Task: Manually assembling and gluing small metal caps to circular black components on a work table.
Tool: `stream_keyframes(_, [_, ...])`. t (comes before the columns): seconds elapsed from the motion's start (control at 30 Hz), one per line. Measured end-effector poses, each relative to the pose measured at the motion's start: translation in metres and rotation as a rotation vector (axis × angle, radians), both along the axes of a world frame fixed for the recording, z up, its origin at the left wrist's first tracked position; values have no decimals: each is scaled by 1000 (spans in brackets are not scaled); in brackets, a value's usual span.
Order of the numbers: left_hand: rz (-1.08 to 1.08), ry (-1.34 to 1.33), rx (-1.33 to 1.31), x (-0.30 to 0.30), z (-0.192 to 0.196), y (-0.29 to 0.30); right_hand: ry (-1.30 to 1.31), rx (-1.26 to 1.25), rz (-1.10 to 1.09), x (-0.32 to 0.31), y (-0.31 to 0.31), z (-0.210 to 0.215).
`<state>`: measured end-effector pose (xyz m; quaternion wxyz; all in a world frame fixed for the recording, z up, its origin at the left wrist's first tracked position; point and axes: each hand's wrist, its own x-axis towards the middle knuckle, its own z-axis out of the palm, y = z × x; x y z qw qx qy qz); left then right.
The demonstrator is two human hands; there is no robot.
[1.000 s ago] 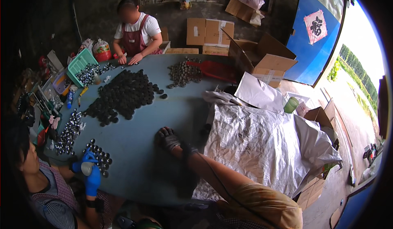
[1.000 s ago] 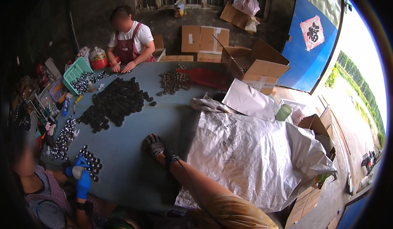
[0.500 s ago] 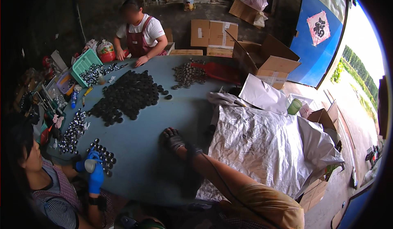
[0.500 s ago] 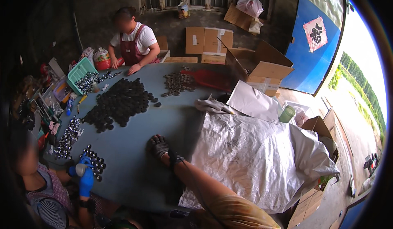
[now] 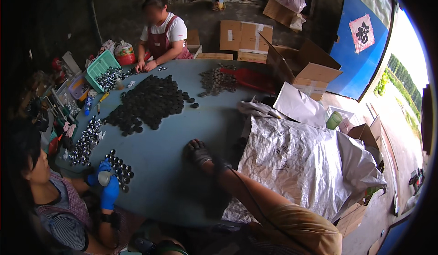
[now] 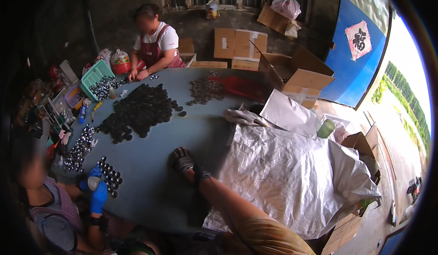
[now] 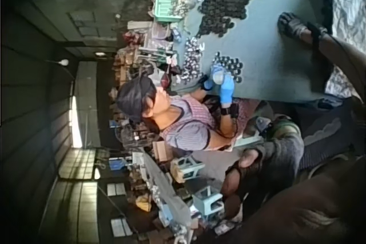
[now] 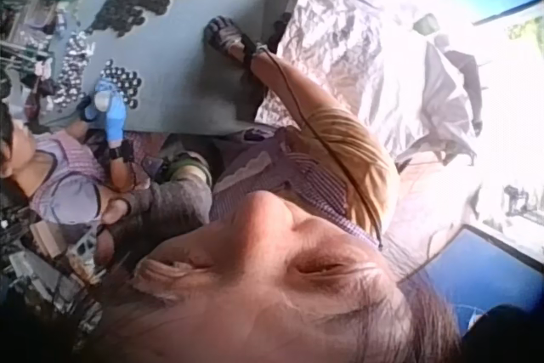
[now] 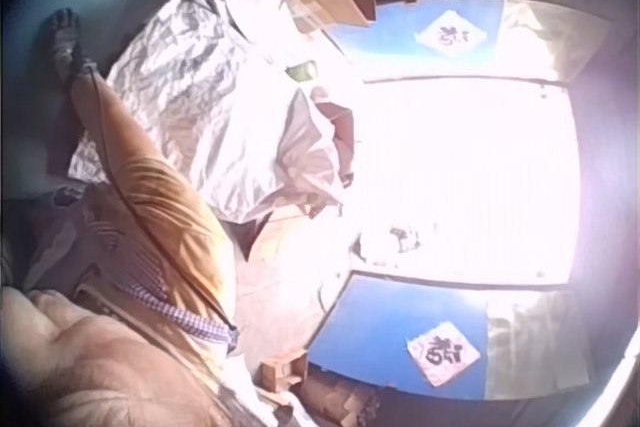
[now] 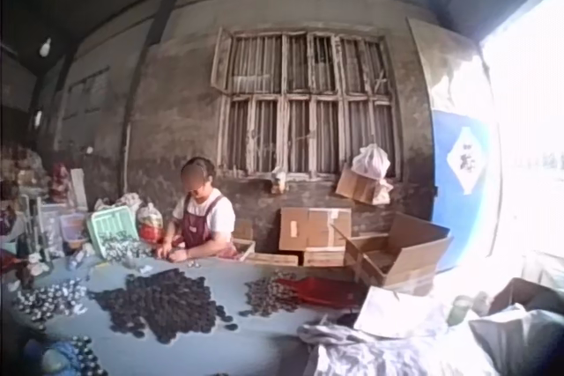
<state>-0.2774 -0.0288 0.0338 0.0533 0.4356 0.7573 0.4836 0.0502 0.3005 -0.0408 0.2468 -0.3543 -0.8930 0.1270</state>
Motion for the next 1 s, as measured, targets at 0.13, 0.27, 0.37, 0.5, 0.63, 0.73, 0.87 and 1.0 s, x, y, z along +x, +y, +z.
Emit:
stream_keyframes(0.13, [1,-119,75,-35,-41,-28,10,-70,82,-10,-11,13])
stream_keyframes(0.27, [-6,74,-370,49,57,32,-65,8,-35,15,6,3])
stream_keyframes(0.37, [43,69,-265,52,69,9,-76,57,5,2,-5,8])
stream_keyframes(0.5, [46,46,5,76,90,15,-55,55,23,-1,-6,4])
stream_keyframes(0.63, [-57,-26,441,162,153,29,-112,40,-14,1,-9,12])
stream_keyframes(0.73, [-271,-66,879,261,208,21,-126,53,-29,2,-9,10])
stream_keyframes(0.87, [-621,-91,1279,341,252,7,-95,51,-16,-2,-9,15])
stream_keyframes(1.0, [-766,-232,1319,365,277,7,-68,66,-1,-4,0,0])
